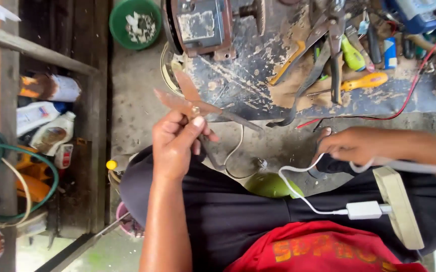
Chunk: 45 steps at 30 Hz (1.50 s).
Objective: Finishing the edges of a small metal component using a bench grinder and pliers for inspection.
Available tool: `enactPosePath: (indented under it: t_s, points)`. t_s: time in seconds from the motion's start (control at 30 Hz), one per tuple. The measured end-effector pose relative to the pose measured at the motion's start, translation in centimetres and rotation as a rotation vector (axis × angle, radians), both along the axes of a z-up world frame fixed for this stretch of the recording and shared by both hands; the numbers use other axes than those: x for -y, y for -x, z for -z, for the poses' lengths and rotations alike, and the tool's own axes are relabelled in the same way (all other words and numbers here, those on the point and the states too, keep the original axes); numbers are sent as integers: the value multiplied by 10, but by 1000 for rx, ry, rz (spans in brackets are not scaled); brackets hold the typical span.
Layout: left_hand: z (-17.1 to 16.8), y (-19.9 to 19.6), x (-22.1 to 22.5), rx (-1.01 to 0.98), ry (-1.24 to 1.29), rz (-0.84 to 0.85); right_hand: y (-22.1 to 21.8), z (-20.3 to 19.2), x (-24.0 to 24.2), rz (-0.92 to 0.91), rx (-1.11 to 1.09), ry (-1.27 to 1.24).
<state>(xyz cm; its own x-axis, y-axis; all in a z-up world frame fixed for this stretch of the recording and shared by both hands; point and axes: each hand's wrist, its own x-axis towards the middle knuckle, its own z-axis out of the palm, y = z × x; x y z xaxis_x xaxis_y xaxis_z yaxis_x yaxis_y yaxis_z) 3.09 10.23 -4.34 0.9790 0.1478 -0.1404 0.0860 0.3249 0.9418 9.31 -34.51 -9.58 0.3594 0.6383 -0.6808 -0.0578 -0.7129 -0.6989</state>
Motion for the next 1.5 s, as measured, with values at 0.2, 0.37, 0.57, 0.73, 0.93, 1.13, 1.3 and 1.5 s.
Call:
enactPosePath:
  t_s: [0.2, 0.37, 0.57, 0.73, 0.93, 1.13, 1.3, 1.5]
  points:
    - [22, -2, -8, -52, 110, -38, 40, 214, -34, -503, -189, 438]
    - [26, -1, -4, -114, 122, -76, 34, 278, -32, -638, -336, 344]
    - [27, -2, -10, -90, 109, -30, 52, 307, -54, 18, -785, 249]
    - [31, 4, -2, -109, 193, -89, 112, 447, -9, -444, 30, 67]
    - [12, -12, -8, -217, 43, 83, 97, 361, -114, 422, -480, 111]
    - [14, -22, 12, -282, 203, 318, 58, 384, -146, 222, -393, -34]
    - [4, -40, 39, -256, 191, 420, 51, 388, -139, 78, -302, -132]
    - [13, -54, 101, -311, 183, 238, 51, 355, -88, -147, -177, -194]
